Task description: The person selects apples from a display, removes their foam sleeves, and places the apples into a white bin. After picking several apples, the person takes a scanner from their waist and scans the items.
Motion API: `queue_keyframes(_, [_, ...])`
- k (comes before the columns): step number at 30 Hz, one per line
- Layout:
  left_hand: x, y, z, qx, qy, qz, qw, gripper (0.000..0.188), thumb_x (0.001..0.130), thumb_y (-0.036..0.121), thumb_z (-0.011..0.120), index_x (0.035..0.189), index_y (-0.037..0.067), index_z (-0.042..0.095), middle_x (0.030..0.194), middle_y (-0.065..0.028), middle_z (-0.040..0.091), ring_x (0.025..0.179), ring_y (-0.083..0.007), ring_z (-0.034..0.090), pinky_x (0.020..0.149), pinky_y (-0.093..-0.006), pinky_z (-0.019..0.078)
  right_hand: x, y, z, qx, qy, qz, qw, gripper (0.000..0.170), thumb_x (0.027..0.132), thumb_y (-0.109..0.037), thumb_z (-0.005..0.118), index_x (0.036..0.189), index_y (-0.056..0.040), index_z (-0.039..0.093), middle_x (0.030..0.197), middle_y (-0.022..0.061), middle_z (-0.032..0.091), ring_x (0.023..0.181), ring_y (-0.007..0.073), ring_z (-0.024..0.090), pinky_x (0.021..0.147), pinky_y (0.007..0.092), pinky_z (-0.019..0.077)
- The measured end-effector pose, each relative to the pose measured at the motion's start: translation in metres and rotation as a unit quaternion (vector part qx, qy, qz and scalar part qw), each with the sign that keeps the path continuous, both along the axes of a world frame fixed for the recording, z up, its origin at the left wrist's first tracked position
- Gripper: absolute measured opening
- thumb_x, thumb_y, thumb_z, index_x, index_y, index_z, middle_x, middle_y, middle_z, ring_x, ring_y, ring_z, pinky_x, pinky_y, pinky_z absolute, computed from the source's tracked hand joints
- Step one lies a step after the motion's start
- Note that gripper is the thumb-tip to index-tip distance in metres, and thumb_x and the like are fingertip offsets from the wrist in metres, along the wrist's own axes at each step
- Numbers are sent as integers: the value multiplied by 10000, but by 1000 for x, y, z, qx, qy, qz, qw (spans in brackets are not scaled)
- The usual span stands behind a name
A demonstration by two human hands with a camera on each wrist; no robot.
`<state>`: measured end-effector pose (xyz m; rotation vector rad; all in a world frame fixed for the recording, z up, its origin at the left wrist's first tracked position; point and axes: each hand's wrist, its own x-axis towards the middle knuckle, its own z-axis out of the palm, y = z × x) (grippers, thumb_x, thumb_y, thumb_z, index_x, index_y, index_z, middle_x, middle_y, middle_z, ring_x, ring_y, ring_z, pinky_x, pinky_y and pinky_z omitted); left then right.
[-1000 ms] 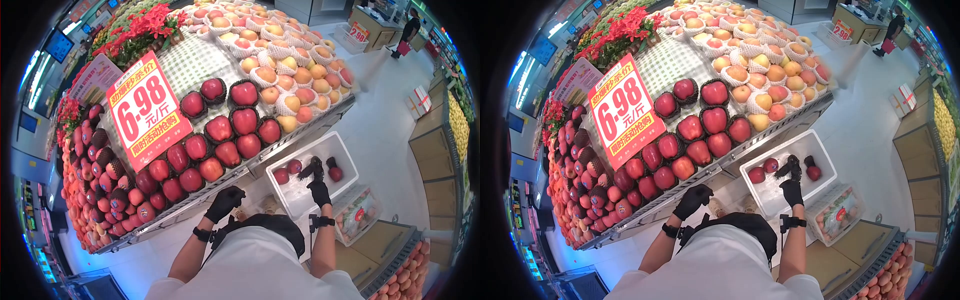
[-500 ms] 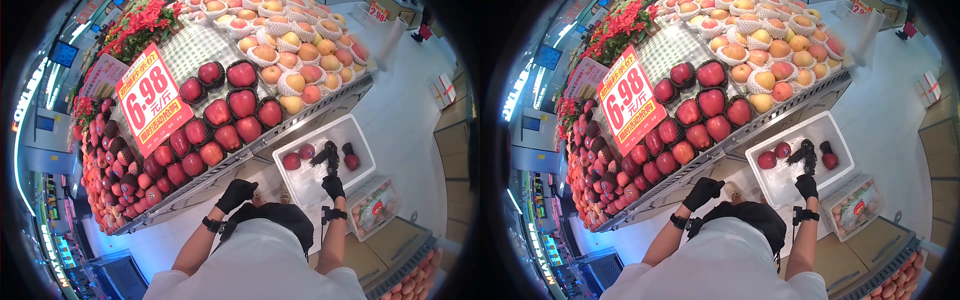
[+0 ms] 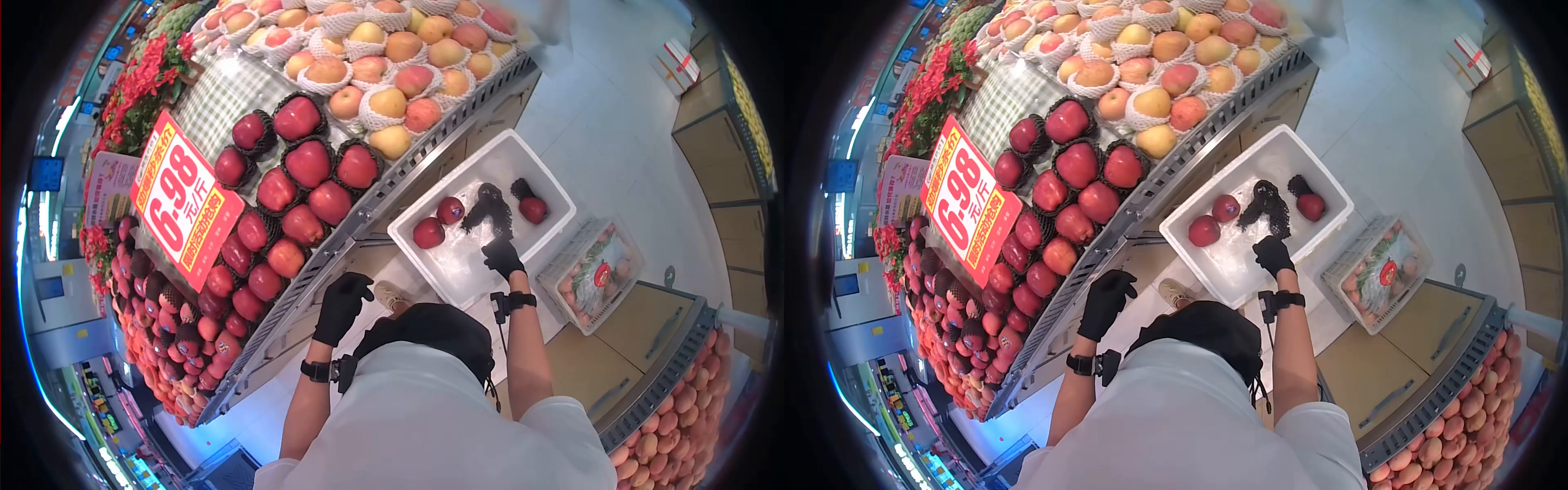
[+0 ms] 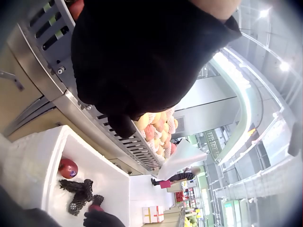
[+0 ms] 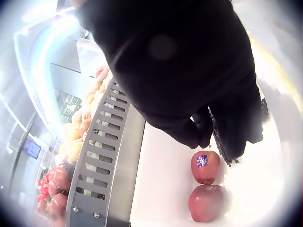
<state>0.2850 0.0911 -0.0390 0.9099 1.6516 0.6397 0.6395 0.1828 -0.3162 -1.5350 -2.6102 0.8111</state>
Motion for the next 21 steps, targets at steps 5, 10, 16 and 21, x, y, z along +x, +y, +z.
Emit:
queue_keyframes(5, [-8, -11, -20, 105, 18, -27, 994, 180, 852, 0, 607, 1031, -16, 618, 978, -100, 658, 784, -139, 634, 675, -254, 524, -7, 17, -29, 53, 97, 17, 994, 223, 581, -207, 747, 745, -89, 655, 815, 110, 653, 825, 264, 635, 692, 399, 518])
queue_keyframes(10, [-14, -18, -22, 51, -7, 19, 998, 235, 843, -16, 613, 1077, -21, 611, 1044, -101, 646, 927, -173, 636, 795, -289, 531, -45, 38, -131, -248, 368, -236, 865, 244, 660, -272, 749, 796, -90, 660, 912, 125, 663, 920, 301, 612, 733, 415, 495])
queue_keyframes(16, [-23, -37, -17, 17, -17, 60, 998, 236, 860, -10, 600, 1095, 5, 611, 1044, -77, 656, 909, -155, 635, 781, -271, 519, -112, 76, -61, -116, 154, -323, 927, 694, 668, -367, 769, 1215, -20, 520, 1141, 214, 590, 1085, 365, 574, 982, 448, 429])
queue_keyframes(21, [-31, -56, -18, 0, -18, 101, 995, 231, 867, -3, 602, 1098, 2, 612, 1038, -78, 657, 896, -153, 635, 772, -270, 521, -136, 93, -37, -167, -44, -325, 930, 1020, 597, -392, 804, 1425, -52, 316, 1289, 205, 499, 1235, 358, 472, 1031, 419, 395])
